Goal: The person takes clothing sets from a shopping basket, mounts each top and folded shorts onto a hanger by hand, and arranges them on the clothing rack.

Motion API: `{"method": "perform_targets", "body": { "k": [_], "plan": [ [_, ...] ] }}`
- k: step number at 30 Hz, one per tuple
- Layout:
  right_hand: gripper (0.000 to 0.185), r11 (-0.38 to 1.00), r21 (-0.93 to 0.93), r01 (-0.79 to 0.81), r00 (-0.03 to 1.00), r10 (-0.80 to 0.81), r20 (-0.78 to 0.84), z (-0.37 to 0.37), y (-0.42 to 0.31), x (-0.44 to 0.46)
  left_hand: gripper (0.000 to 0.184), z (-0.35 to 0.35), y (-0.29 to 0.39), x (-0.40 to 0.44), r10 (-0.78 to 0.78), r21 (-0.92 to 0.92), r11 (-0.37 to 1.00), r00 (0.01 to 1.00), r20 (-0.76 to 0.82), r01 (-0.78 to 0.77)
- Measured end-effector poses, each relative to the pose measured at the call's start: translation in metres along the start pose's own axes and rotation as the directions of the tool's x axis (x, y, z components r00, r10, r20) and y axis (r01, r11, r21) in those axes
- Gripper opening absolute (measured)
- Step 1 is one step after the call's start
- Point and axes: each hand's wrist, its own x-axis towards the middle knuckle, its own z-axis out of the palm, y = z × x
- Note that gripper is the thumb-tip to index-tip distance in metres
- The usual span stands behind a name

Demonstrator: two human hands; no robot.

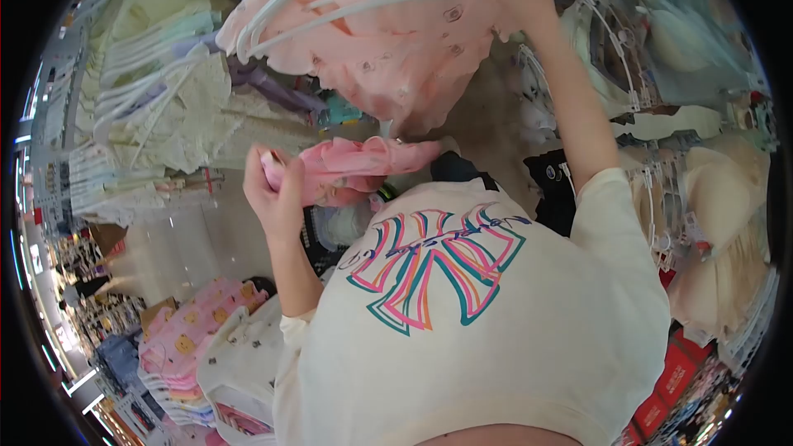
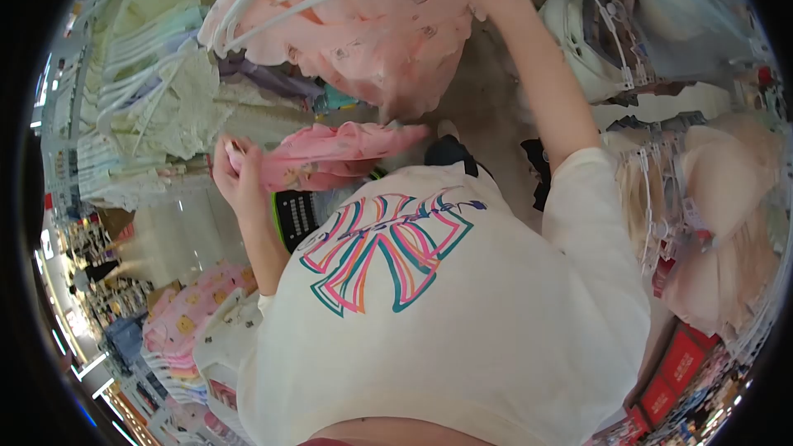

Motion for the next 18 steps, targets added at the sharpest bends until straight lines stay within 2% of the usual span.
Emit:
{"method": "perform_targets", "body": {
  "k": [3, 5, 7, 9, 11, 13, 14, 15, 17, 18],
  "plan": [
    [0.030, 0.983, 0.133, -0.129, 0.989, 0.118, 0.091, 0.008, 0.002, 0.007, 0.011, -0.020, -0.003, 0.013, 0.044, 0.094, 0.995, 0.994, -0.100, -0.035],
    [0.022, 0.996, -0.001, 0.090, 0.995, -0.090, -0.048, 0.013, 0.010, 0.005, 0.008, -0.046, 0.002, 0.025, 0.026, -0.022, 0.999, 0.986, -0.167, -0.030],
    [0.019, 0.998, 0.057, 0.006, 1.000, -0.006, -0.009, 0.011, 0.001, 0.004, 0.007, -0.073, 0.009, 0.039, 0.152, 0.129, 0.983, 0.970, -0.192, -0.128],
    [0.030, 0.998, -0.061, 0.019, 0.999, -0.017, 0.032, 0.022, 0.045, -0.005, 0.012, -0.109, 0.008, 0.045, 0.292, 0.397, 0.898, 0.931, -0.217, -0.189],
    [0.031, 0.986, -0.160, 0.052, 0.999, -0.051, 0.011, 0.021, 0.043, -0.003, 0.017, -0.118, 0.017, 0.040, 0.365, 0.457, 0.876, 0.836, -0.411, -0.157],
    [0.029, 0.996, -0.084, -0.013, 0.998, 0.018, 0.060, 0.026, 0.055, -0.004, 0.016, -0.141, 0.021, 0.033, 0.460, 0.615, 0.780, 0.769, -0.443, -0.112],
    [0.029, 0.994, -0.112, -0.008, 0.997, 0.017, 0.082, 0.025, 0.054, -0.004, 0.018, -0.152, 0.019, 0.026, 0.504, 0.685, 0.724, 0.741, -0.444, -0.081],
    [0.028, 0.990, -0.141, 0.000, 0.995, 0.013, 0.094, 0.026, 0.053, -0.002, 0.016, -0.164, 0.014, 0.020, 0.505, 0.659, 0.747, 0.717, -0.481, -0.084],
    [0.031, 0.993, -0.099, -0.072, 0.993, 0.081, 0.090, 0.029, 0.059, -0.002, 0.023, -0.189, 0.003, 0.011, 0.513, 0.606, 0.788, 0.661, -0.547, -0.110],
    [0.032, 0.990, -0.084, -0.111, 0.989, 0.118, 0.086, 0.030, 0.055, -0.003, 0.025, -0.197, -0.001, 0.006, 0.489, 0.601, 0.796, 0.659, -0.572, -0.069]
  ]
}}
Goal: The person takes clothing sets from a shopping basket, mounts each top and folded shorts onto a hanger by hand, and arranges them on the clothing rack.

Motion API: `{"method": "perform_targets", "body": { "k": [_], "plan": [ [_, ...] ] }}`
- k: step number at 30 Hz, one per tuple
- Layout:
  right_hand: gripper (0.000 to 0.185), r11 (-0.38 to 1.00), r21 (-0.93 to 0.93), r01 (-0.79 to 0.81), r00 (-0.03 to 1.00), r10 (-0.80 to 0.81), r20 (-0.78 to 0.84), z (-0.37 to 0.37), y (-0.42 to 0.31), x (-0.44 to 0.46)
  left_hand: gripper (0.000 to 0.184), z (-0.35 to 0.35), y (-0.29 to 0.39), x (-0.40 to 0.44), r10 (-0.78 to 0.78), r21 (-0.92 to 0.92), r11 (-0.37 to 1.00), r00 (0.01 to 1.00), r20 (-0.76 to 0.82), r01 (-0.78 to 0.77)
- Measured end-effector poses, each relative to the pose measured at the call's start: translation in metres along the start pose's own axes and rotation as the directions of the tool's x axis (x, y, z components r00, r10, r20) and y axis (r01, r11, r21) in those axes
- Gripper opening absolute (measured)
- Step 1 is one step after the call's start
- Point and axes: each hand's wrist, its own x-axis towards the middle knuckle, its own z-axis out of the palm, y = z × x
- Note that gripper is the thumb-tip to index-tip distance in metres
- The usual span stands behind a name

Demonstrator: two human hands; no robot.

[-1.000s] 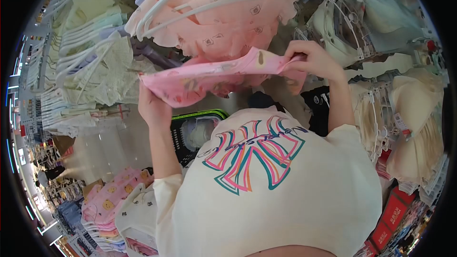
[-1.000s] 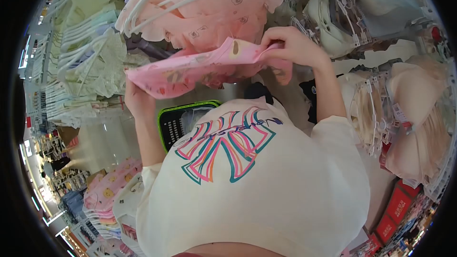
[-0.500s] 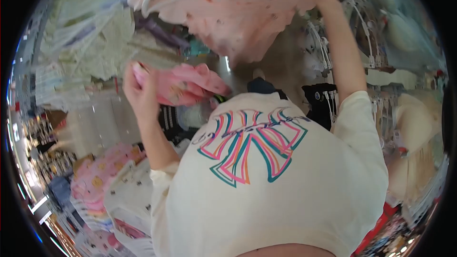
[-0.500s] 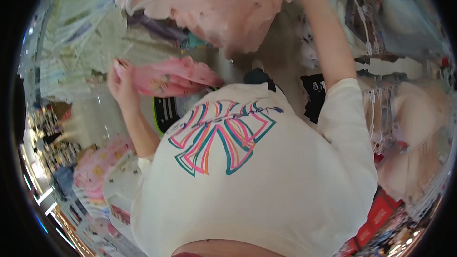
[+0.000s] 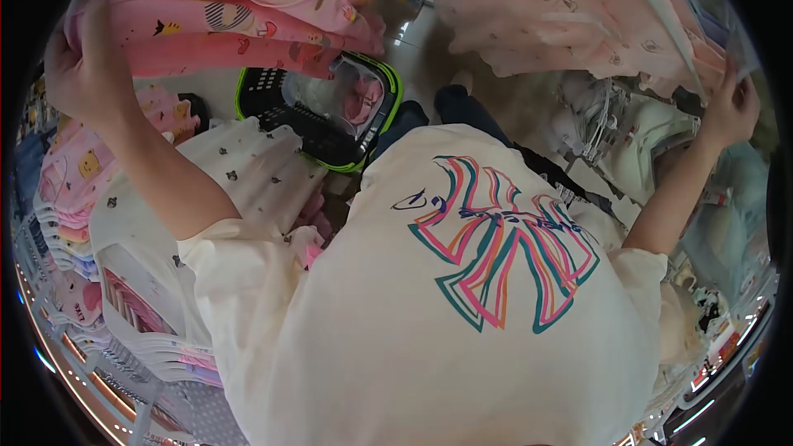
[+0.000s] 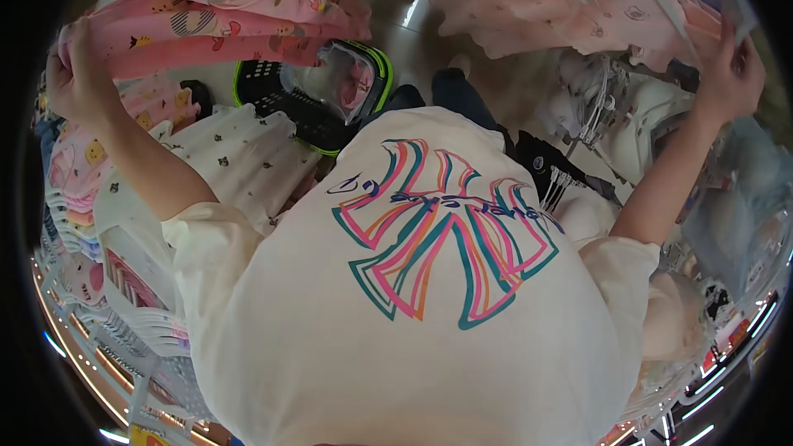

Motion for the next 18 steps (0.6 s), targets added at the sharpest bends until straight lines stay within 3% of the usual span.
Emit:
{"method": "perform_targets", "body": {
  "k": [3, 4, 6, 10, 12, 15, 18],
  "plan": [
    [0.029, 0.983, 0.185, -0.002, 0.994, 0.022, -0.105, 0.000, -0.015, -0.005, 0.026, -0.007, -0.004, -0.006, -0.055, 0.142, 0.988, 0.998, -0.019, 0.057],
    [0.022, 0.945, 0.323, -0.042, 0.995, 0.069, -0.073, 0.000, -0.015, -0.003, 0.022, -0.005, 0.001, -0.008, -0.082, 0.190, 0.978, 0.996, -0.037, 0.088],
    [0.021, 0.957, 0.287, 0.031, 0.994, 0.000, -0.107, -0.007, -0.030, -0.002, 0.015, 0.003, 0.015, -0.013, -0.131, 0.284, 0.948, 0.989, -0.072, 0.146],
    [0.020, 0.992, 0.093, 0.081, 0.985, -0.065, -0.162, -0.019, -0.026, 0.005, 0.024, 0.000, 0.002, -0.012, -0.099, 0.376, 0.922, 0.995, -0.001, 0.092],
    [0.019, 0.987, 0.155, 0.029, 0.980, 0.003, -0.201, -0.022, -0.028, 0.007, 0.025, 0.001, 0.003, -0.011, -0.090, 0.456, 0.889, 0.993, 0.074, 0.046],
    [0.018, 0.969, 0.239, -0.061, 0.961, 0.122, -0.248, -0.029, -0.035, 0.007, 0.032, 0.001, -0.017, -0.011, -0.409, 0.008, 0.912, 0.905, 0.112, 0.411],
    [0.018, 0.965, 0.227, -0.133, 0.938, 0.197, -0.287, -0.040, -0.024, -0.004, 0.032, 0.015, -0.017, -0.014, -0.697, -0.436, 0.598, 0.705, 0.132, 0.673]
  ]
}}
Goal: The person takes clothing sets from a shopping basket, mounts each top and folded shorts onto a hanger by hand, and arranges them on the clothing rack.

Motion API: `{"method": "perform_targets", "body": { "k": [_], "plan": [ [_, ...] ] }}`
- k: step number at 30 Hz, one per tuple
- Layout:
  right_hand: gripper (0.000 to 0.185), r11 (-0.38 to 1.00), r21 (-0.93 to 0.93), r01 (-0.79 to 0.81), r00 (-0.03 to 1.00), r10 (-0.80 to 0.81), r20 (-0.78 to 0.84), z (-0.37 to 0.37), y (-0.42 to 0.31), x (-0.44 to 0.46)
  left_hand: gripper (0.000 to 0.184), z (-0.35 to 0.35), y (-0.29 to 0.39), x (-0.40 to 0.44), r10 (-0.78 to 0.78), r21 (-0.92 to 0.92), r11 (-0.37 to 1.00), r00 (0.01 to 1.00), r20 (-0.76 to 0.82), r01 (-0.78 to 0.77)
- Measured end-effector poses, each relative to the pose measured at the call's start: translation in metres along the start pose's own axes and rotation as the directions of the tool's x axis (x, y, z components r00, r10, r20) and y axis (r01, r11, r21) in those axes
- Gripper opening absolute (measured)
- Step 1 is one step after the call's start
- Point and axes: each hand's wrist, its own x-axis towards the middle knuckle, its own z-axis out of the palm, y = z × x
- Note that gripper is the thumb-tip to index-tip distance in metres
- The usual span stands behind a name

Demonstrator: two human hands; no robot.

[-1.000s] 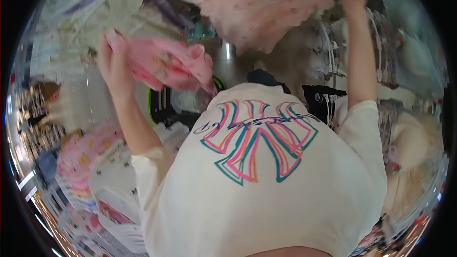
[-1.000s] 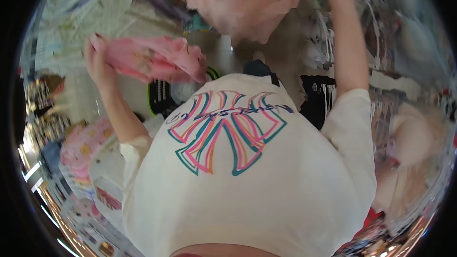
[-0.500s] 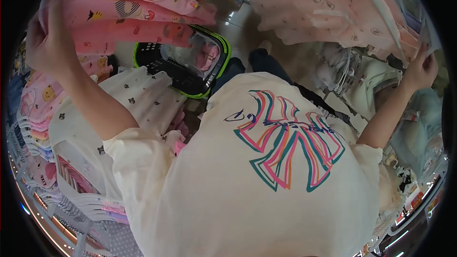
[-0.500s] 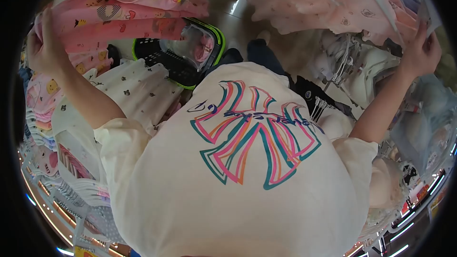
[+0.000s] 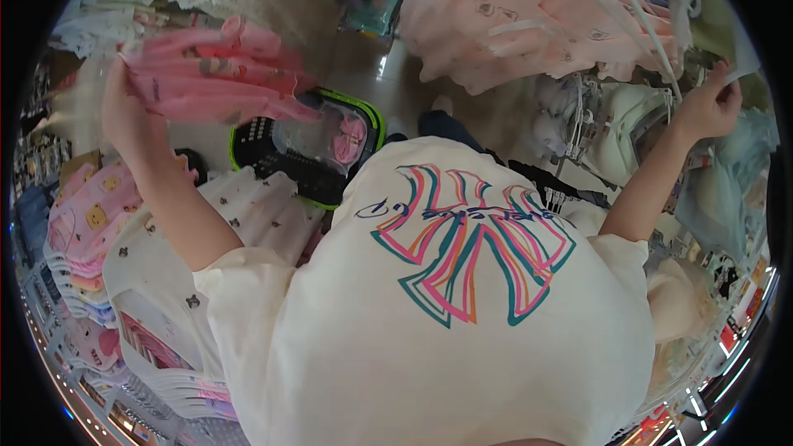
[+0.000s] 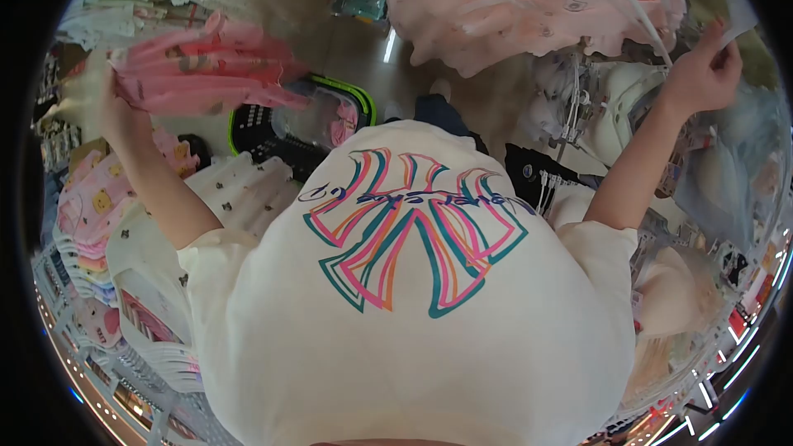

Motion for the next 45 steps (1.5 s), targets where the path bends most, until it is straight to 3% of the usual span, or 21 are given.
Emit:
{"method": "perform_targets", "body": {
  "k": [3, 6, 7, 9, 12, 16, 19, 20, 23, 24, 27, 34, 38, 41, 42, 45],
  "plan": [
    [0.016, 0.977, 0.214, -0.013, 0.998, 0.026, -0.055, -0.013, -0.014, -0.019, 0.025, 0.009, -0.004, -0.008, 0.002, 0.143, 0.989, 0.962, 0.272, -0.042],
    [0.015, 0.993, 0.122, 0.005, 0.998, -0.012, 0.053, -0.040, 0.001, -0.039, 0.020, 0.046, 0.001, -0.034, -0.074, 0.386, 0.918, 0.922, 0.381, -0.085],
    [0.013, 0.998, -0.047, 0.037, 0.992, -0.031, 0.125, -0.052, 0.002, -0.046, 0.018, 0.057, 0.002, -0.042, -0.067, 0.406, 0.904, 0.891, 0.449, -0.137],
    [0.015, 0.981, -0.099, 0.166, 0.972, -0.146, 0.186, -0.061, -0.012, -0.059, 0.015, 0.079, 0.004, -0.060, -0.059, 0.435, 0.866, 0.814, 0.578, -0.246],
    [0.015, 0.983, -0.077, 0.169, 0.946, -0.139, 0.294, -0.073, -0.025, -0.078, 0.014, 0.106, 0.000, -0.089, -0.081, 0.355, 0.879, 0.634, 0.769, -0.319],
    [0.021, 0.990, -0.103, 0.099, 0.966, -0.071, 0.250, -0.094, -0.021, -0.091, 0.017, 0.131, 0.001, -0.122, 0.129, 0.103, 0.857, 0.404, 0.906, -0.505],
    [0.020, 0.978, -0.169, 0.118, 0.980, -0.087, 0.180, -0.117, -0.009, -0.100, 0.019, 0.138, 0.008, -0.139, -0.013, 0.112, 0.978, 0.479, 0.878, -0.178],
    [0.020, 0.980, -0.174, 0.098, 0.987, -0.074, 0.140, -0.125, -0.005, -0.105, 0.023, 0.137, 0.000, -0.132, -0.004, 0.135, 0.961, 0.478, 0.878, -0.241],
    [0.020, 0.990, -0.144, 0.013, 1.000, -0.009, 0.024, -0.131, 0.000, -0.114, 0.026, 0.141, -0.012, -0.141, -0.170, 0.159, 0.985, 0.511, 0.843, 0.064],
    [0.020, 0.992, -0.118, -0.037, 0.999, 0.036, -0.007, -0.130, -0.005, -0.118, 0.031, 0.145, -0.019, -0.145, -0.189, 0.103, 0.974, 0.475, 0.859, 0.202],
    [0.021, 0.991, -0.119, -0.055, 0.998, 0.056, 0.005, -0.119, -0.011, -0.119, 0.034, 0.146, -0.018, -0.146, -0.233, 0.124, 0.955, 0.426, 0.874, 0.268],
    [0.022, 0.987, 0.063, 0.145, 0.984, -0.150, 0.092, -0.088, -0.019, -0.119, 0.030, 0.137, -0.028, -0.146, -0.047, 0.127, 0.979, 0.437, 0.898, -0.157],
    [0.025, 0.948, 0.185, 0.260, 0.928, -0.298, 0.224, -0.065, -0.036, -0.115, 0.024, 0.139, -0.019, -0.164, 0.064, 0.149, 0.821, 0.348, 0.935, -0.551],
    [0.027, 0.948, 0.200, 0.248, 0.884, -0.305, 0.355, -0.053, -0.053, -0.120, 0.027, 0.144, -0.016, -0.167, 0.186, -0.049, 0.638, 0.091, 0.978, -0.768],
    [0.027, 0.950, 0.208, 0.235, 0.876, -0.299, 0.378, -0.048, -0.060, -0.123, 0.030, 0.145, -0.012, -0.172, 0.217, -0.063, 0.653, 0.107, 0.970, -0.755],
    [0.027, 0.963, 0.225, 0.150, 0.894, -0.230, 0.386, -0.037, -0.074, -0.134, 0.032, 0.136, -0.025, -0.177, 0.048, 0.074, 0.950, 0.377, 0.925, -0.302]
  ]
}}
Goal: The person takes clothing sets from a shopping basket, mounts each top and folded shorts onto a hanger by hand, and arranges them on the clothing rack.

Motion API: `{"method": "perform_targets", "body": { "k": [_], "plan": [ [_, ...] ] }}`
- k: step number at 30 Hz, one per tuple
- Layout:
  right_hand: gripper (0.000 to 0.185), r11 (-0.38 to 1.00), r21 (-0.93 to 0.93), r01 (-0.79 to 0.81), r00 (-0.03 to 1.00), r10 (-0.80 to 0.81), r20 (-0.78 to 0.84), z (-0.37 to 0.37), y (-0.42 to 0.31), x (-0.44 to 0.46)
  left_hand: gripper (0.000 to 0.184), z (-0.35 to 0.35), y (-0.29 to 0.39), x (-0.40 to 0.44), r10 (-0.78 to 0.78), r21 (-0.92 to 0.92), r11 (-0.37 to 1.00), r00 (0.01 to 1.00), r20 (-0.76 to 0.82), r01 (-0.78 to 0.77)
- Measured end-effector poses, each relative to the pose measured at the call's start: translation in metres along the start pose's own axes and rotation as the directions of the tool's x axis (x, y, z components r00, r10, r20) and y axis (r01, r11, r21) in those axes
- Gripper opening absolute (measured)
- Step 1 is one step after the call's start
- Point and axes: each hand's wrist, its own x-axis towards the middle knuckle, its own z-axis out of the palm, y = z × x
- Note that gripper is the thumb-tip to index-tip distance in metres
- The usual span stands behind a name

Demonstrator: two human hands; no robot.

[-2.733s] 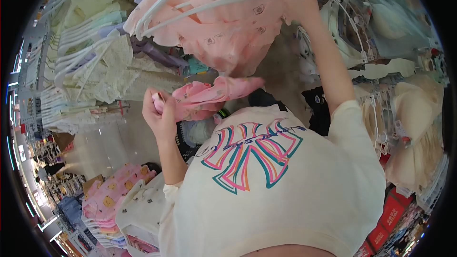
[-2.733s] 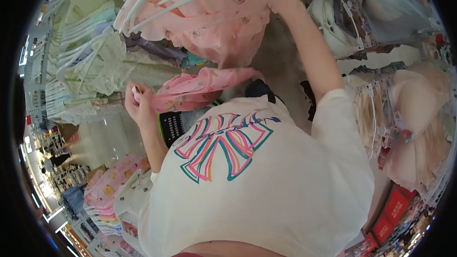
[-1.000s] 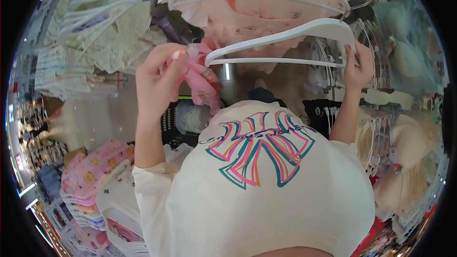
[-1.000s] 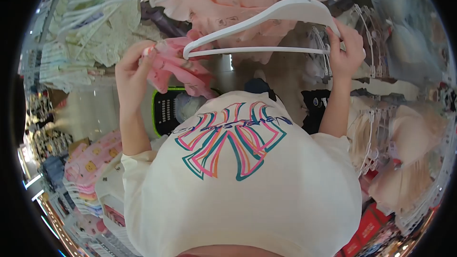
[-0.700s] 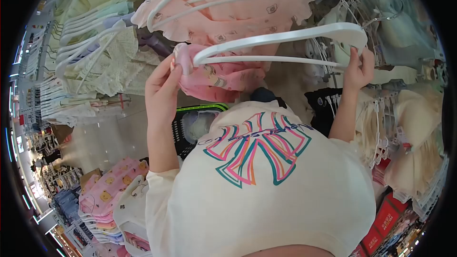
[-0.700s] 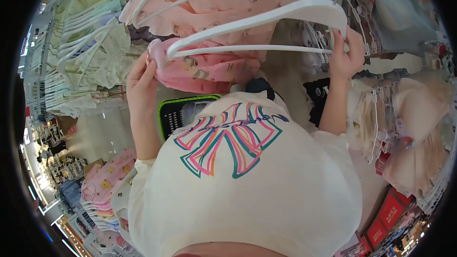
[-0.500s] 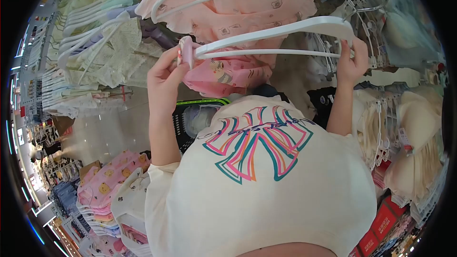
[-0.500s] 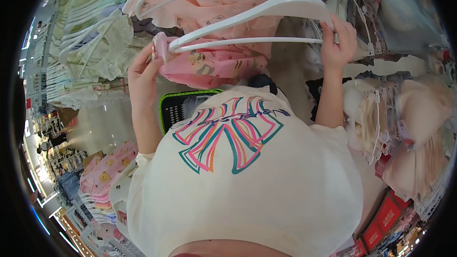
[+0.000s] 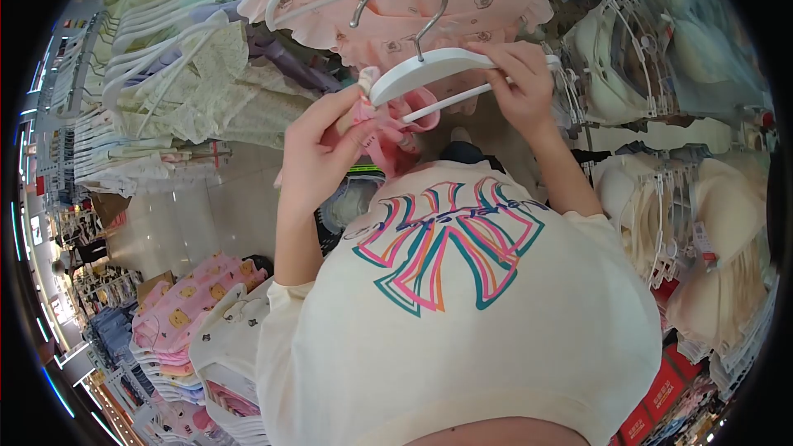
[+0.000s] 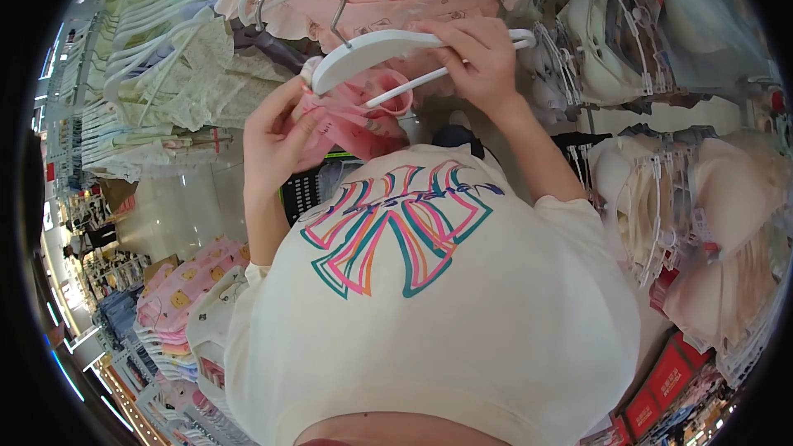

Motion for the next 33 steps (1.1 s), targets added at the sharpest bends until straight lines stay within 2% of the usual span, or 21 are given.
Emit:
{"method": "perform_targets", "body": {
  "k": [1, 4, 5, 6, 8, 10, 11, 13, 15, 18, 21, 22, 24, 28, 31, 33],
  "plan": [
    [0.027, 0.999, 0.021, -0.028, 0.999, 0.029, -0.017, 0.006, -0.004, -0.002, 0.032, -0.001, 0.003, 0.000, 0.026, 0.081, 0.996, 1.000, -0.005, -0.025],
    [0.029, 0.995, -0.081, 0.055, 0.933, -0.081, -0.352, 0.026, -0.032, -0.021, 0.031, -0.004, 0.013, -0.002, 0.111, 0.299, 0.948, 0.994, 0.010, -0.109],
    [0.030, 0.951, 0.078, 0.298, 0.925, -0.268, -0.267, 0.031, -0.034, -0.033, 0.030, -0.007, 0.013, -0.002, 0.150, 0.357, 0.922, 0.988, 0.030, -0.151],
    [0.030, 0.829, 0.252, 0.500, 0.864, -0.456, -0.213, 0.038, -0.034, -0.047, 0.030, -0.009, 0.013, -0.003, 0.187, 0.413, 0.890, 0.981, 0.053, -0.192],
    [0.027, 0.797, 0.434, 0.419, 0.893, -0.448, -0.039, 0.060, -0.040, -0.067, 0.029, -0.012, 0.015, -0.006, 0.210, 0.448, 0.868, 0.976, 0.058, -0.214],
    [0.026, 0.835, 0.479, 0.271, 0.891, -0.406, 0.204, 0.088, -0.034, -0.076, 0.028, -0.012, 0.017, -0.006, 0.210, 0.451, 0.867, 0.976, 0.054, -0.212],
    [0.026, 0.852, 0.487, 0.192, 0.867, -0.380, 0.323, 0.097, -0.027, -0.080, 0.028, -0.012, 0.020, -0.007, 0.194, 0.438, 0.878, 0.980, 0.045, -0.194],
    [0.025, 0.912, 0.364, 0.186, 0.824, -0.347, 0.447, 0.113, -0.005, -0.087, 0.028, -0.015, 0.023, -0.011, 0.155, 0.412, 0.900, 0.988, 0.008, -0.145],
    [0.024, 0.924, 0.348, -0.158, 0.734, -0.126, 0.667, 0.108, 0.013, -0.091, 0.029, -0.026, 0.025, -0.012, 0.119, 0.385, 0.918, 0.992, -0.045, -0.093],
    [0.020, 0.979, 0.193, 0.061, 0.791, -0.165, 0.589, 0.068, 0.042, -0.089, 0.030, -0.052, 0.014, -0.024, 0.032, 0.455, 0.889, 0.984, -0.175, 0.052],
    [0.019, 0.972, 0.222, 0.078, 0.879, -0.172, 0.444, 0.029, 0.042, -0.063, 0.028, -0.063, -0.006, -0.035, 0.026, 0.312, 0.948, 0.963, -0.267, 0.061],
    [0.021, 0.965, 0.215, 0.148, 0.869, -0.231, 0.437, 0.023, 0.045, -0.061, 0.028, -0.065, -0.011, -0.039, 0.008, 0.268, 0.961, 0.956, -0.294, 0.074],
    [0.024, 0.936, 0.197, 0.292, 0.836, -0.349, 0.424, 0.016, 0.052, -0.053, 0.027, -0.068, -0.021, -0.043, 0.024, 0.319, 0.943, 0.936, -0.352, 0.096],
    [0.019, 0.923, 0.201, 0.328, 0.836, -0.382, 0.392, 0.002, 0.048, -0.035, 0.023, -0.079, -0.030, -0.045, 0.056, 0.369, 0.921, 0.896, -0.441, 0.124],
    [0.018, 0.922, 0.190, 0.338, 0.839, -0.387, 0.383, -0.007, 0.044, -0.028, 0.017, -0.084, -0.030, -0.048, 0.173, 0.457, 0.889, 0.895, -0.411, 0.038],
    [0.019, 0.917, 0.205, 0.342, 0.849, -0.395, 0.350, -0.013, 0.037, -0.020, 0.015, -0.086, -0.030, -0.048, 0.216, 0.516, 0.856, 0.874, -0.435, 0.045]
  ]
}}
